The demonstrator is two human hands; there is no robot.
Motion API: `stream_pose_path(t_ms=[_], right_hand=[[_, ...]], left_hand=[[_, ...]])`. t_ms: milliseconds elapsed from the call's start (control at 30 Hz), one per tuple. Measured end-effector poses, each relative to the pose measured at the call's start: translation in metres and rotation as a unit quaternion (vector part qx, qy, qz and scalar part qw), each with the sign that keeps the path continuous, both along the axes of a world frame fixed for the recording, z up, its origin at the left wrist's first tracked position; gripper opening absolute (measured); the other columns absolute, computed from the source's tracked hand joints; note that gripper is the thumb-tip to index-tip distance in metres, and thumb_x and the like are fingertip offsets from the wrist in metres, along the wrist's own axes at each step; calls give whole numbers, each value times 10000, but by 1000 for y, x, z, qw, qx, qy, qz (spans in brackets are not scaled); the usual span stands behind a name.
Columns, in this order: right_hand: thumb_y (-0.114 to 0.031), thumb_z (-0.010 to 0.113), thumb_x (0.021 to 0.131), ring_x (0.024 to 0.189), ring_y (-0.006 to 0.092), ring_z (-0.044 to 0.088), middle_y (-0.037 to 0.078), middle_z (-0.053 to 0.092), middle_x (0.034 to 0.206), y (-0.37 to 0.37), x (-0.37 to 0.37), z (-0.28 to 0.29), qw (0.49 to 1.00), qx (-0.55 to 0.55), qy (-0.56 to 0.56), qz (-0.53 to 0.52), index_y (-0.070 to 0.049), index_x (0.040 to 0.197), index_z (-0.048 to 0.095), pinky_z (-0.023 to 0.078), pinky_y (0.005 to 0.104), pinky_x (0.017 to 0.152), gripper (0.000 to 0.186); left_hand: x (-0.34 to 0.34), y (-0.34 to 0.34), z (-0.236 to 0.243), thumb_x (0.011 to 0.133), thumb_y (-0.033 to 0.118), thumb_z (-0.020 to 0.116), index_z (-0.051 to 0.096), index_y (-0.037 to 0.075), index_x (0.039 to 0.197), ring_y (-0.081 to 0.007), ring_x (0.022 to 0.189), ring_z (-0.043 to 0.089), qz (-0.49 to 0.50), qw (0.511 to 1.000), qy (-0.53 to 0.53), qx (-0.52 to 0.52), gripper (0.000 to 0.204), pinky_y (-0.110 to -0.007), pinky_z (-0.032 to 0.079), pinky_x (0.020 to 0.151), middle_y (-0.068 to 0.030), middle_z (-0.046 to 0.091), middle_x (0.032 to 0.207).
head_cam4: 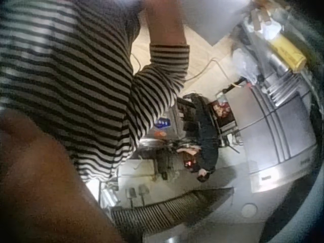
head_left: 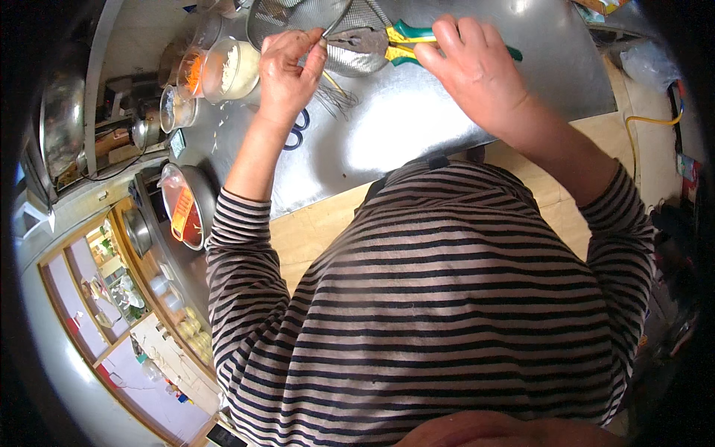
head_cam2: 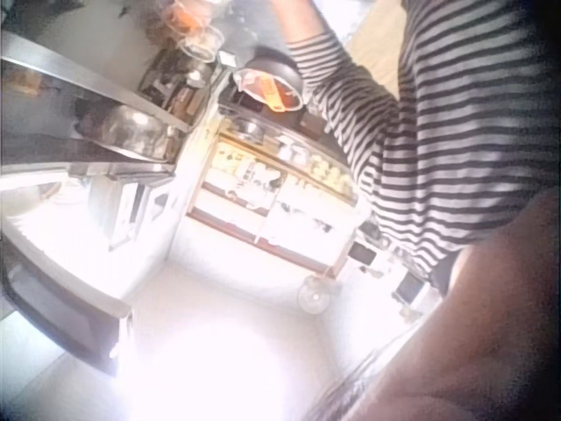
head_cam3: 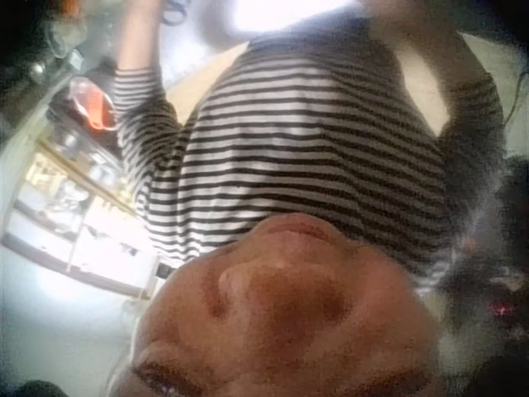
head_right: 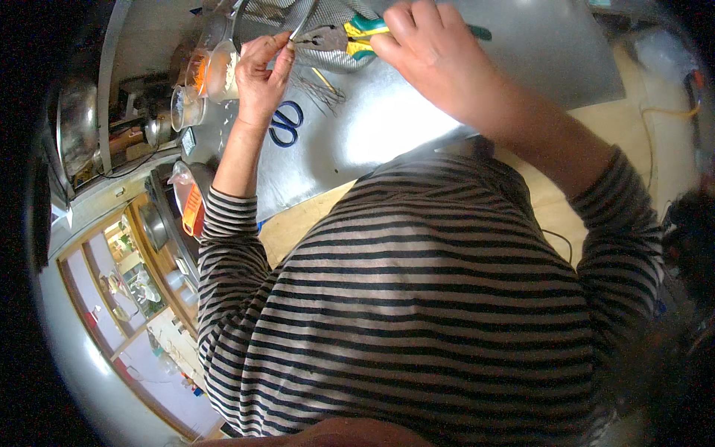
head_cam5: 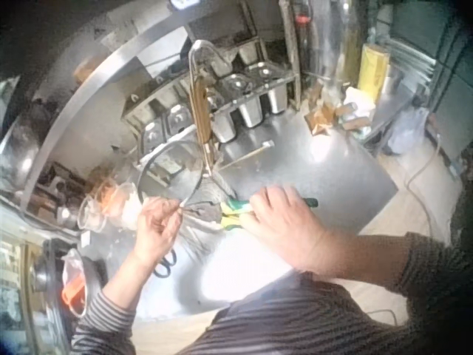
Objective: The person repairs a metal mesh strainer by using pliers to bend and secure its wire frame. They repeatedly adjust the strainer's rim and handle attachment, checking alignment and stability throughout the process.
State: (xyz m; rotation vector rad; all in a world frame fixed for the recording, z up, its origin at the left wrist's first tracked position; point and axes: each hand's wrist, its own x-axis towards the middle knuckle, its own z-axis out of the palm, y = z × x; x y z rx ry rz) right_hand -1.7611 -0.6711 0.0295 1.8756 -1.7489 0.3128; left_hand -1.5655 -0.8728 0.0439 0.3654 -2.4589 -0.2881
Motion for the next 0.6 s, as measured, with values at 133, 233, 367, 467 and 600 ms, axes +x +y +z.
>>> stream_pose_path(t_ms=[133,233,367,467,600], right_hand=[[-9,612,738,911,285,514,103,485,969,0,24,-20,965,53,-255,-11,-98,1038,555,451,397,768,318],[101,577,699,981,362,546,153,502,1031,2,38,-32,882,124,-455,-2,-54,1095,541,471,440,821,427],[131,534,713,914,302,586,144,532,997,2,45,-36,736,226,-637,35,-46,1099,529,480,374,764,425],[163,466,713,831,211,570,88,526,967,2,46,-36,555,279,-779,92,-50,1017,524,458,328,689,375],[149,505,729,787,209,566,117,553,965,7,53,-39,102,270,-935,206,-92,1038,541,463,320,674,393]], left_hand=[[1,3,5,776,137,691,725,45,897,-233,807,588,37,997,-27,70,155,-336,422,831,-75,661,772],[1,3,8,783,141,691,725,45,903,-236,809,589,36,995,-37,83,157,-331,419,837,-68,666,773],[0,4,9,793,147,691,724,47,902,-227,822,595,40,993,-36,107,153,-328,420,838,-66,675,788],[-1,4,9,791,147,695,723,47,900,-229,823,599,46,993,-47,103,151,-324,416,848,-67,675,789],[-1,6,8,799,140,690,715,43,901,-216,784,603,34,995,-27,89,143,-319,405,832,-64,668,780]])
